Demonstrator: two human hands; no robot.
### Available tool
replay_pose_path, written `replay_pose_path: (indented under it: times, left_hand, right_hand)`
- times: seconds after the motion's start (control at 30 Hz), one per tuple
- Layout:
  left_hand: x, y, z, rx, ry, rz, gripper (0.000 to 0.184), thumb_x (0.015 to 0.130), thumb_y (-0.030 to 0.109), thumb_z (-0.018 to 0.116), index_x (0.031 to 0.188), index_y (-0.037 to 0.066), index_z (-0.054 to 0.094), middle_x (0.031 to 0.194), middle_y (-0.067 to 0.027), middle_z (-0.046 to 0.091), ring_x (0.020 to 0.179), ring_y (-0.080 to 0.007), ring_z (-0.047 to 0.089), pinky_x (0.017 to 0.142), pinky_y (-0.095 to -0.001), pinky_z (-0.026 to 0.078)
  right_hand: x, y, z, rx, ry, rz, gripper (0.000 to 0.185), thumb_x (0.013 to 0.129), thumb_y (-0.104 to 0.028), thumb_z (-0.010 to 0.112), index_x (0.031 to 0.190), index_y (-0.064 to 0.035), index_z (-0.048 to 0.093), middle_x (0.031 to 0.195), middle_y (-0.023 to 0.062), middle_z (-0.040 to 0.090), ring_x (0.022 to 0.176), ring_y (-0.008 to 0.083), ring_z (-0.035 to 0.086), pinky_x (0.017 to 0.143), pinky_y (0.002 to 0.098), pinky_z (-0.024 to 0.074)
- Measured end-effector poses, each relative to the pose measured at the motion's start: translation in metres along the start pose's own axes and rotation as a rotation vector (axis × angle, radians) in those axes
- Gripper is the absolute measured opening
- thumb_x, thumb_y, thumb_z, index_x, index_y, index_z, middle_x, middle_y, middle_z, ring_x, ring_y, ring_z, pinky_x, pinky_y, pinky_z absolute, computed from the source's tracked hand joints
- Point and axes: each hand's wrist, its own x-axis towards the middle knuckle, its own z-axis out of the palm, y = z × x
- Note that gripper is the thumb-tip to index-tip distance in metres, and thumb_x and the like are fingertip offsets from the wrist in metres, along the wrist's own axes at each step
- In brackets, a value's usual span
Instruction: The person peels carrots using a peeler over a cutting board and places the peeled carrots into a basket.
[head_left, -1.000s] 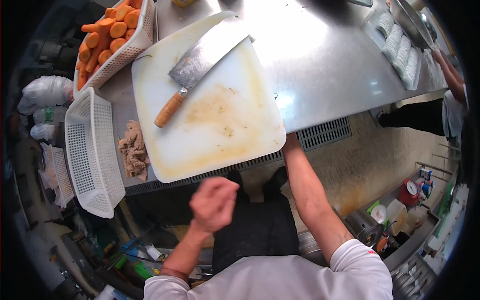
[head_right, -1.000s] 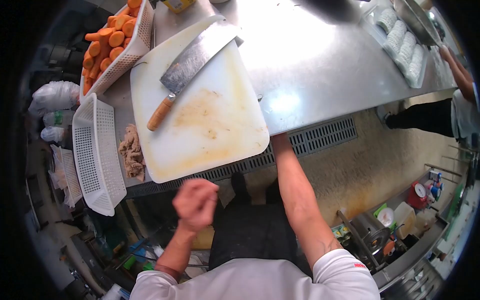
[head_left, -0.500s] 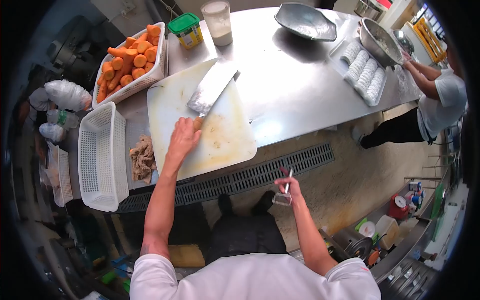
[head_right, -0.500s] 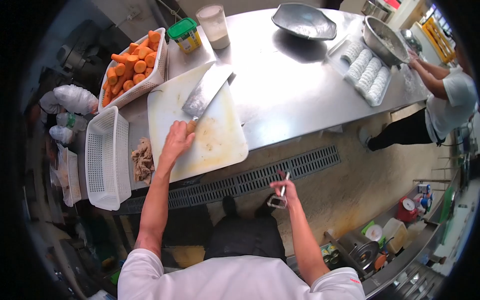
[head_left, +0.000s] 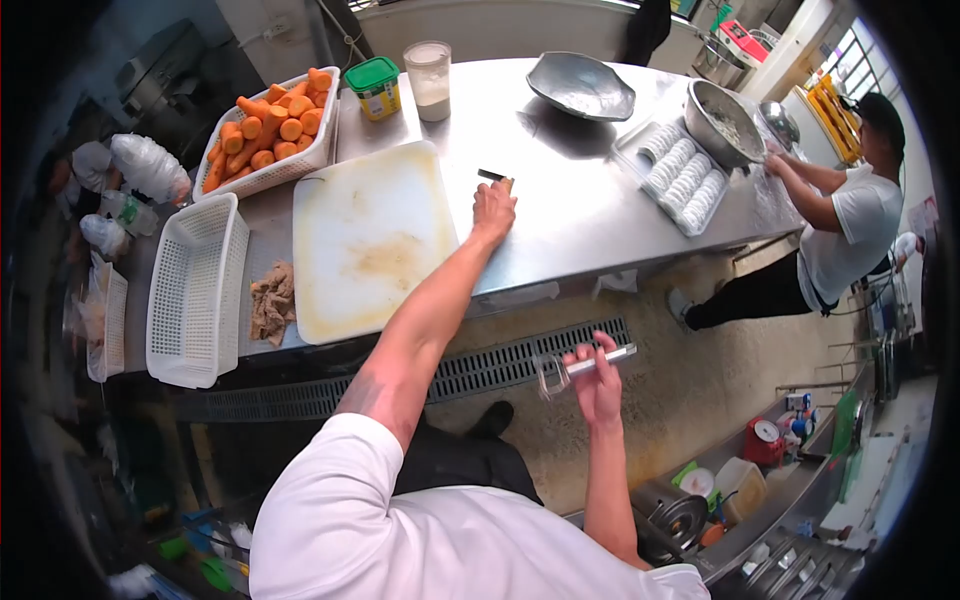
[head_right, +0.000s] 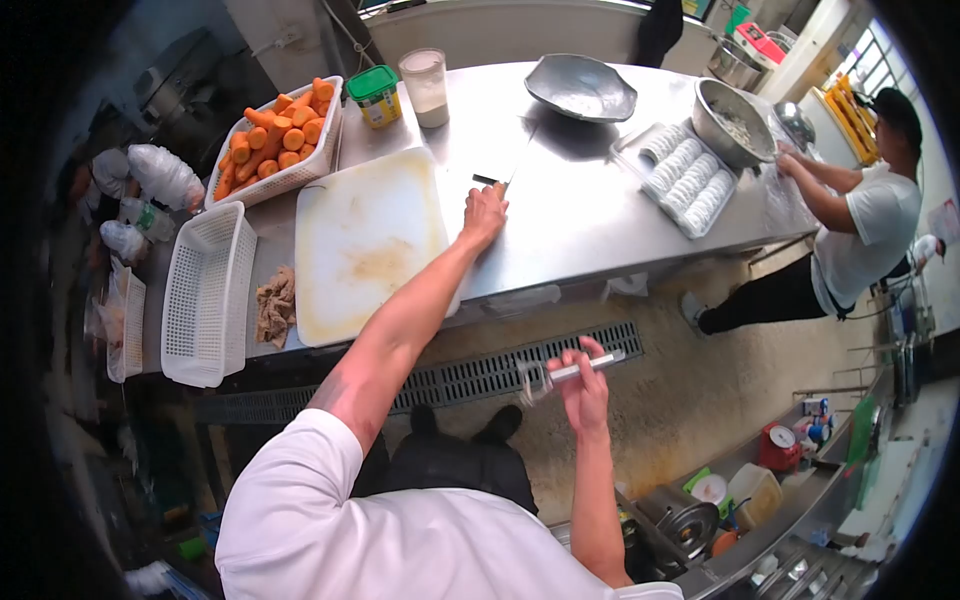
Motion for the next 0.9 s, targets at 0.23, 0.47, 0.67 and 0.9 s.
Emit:
replay_pose_path:
  times: [0.23,0.47,0.67,0.9]
  left_hand:
    - [-0.084,-0.011,-0.087,-0.261,0.204,0.076,0.027,0.09,0.023,0.063,0.102,-0.001,0.063,0.093,-0.0195,0.065,0.086,-0.0307,0.066,0.077,-0.0396,0.052]
    - [-0.25,-0.025,-0.201,-1.474,-0.351,-0.607,0.037,0.103,0.035,0.05,0.109,0.001,0.063,0.1,-0.0122,0.067,0.089,-0.0197,0.067,0.078,-0.0347,0.056]
    - [-0.237,-0.105,-0.28,-1.867,-0.073,-0.623,0.032,0.105,0.035,0.045,0.116,0.007,0.054,0.101,-0.0076,0.064,0.093,-0.0216,0.065,0.076,-0.0369,0.056]
    - [-0.245,-0.232,-0.377,-1.36,0.009,-0.597,0.021,0.105,0.026,0.047,0.109,0.006,0.051,0.086,-0.0073,0.061,0.058,-0.0116,0.058,0.041,-0.0221,0.045]
  right_hand:
    - [0.036,-0.005,0.076,-0.085,-0.128,-0.188,0.021,0.097,0.001,0.056,0.117,-0.0056,0.055,0.115,0.0094,0.059,0.121,0.0281,0.058,0.102,0.0446,0.0533]
    - [0.054,0.085,0.169,-0.502,-0.251,-0.414,0.017,0.089,0.01,0.06,0.1,-0.0027,0.064,0.115,0.0105,0.054,0.124,0.0323,0.056,0.102,0.0415,0.0492]
    - [0.065,0.144,0.288,-0.959,-1.014,-0.072,0.058,0.066,0.023,0.044,0.11,-0.0046,0.068,0.12,0.0129,0.061,0.118,0.0325,0.06,0.096,0.0384,0.0492]
    - [0.217,0.241,0.419,-1.175,-0.816,-0.363,0.037,0.076,0.011,0.064,0.109,-0.0035,0.068,0.109,0.0145,0.069,0.095,0.0243,0.068,0.078,0.0359,0.0544]
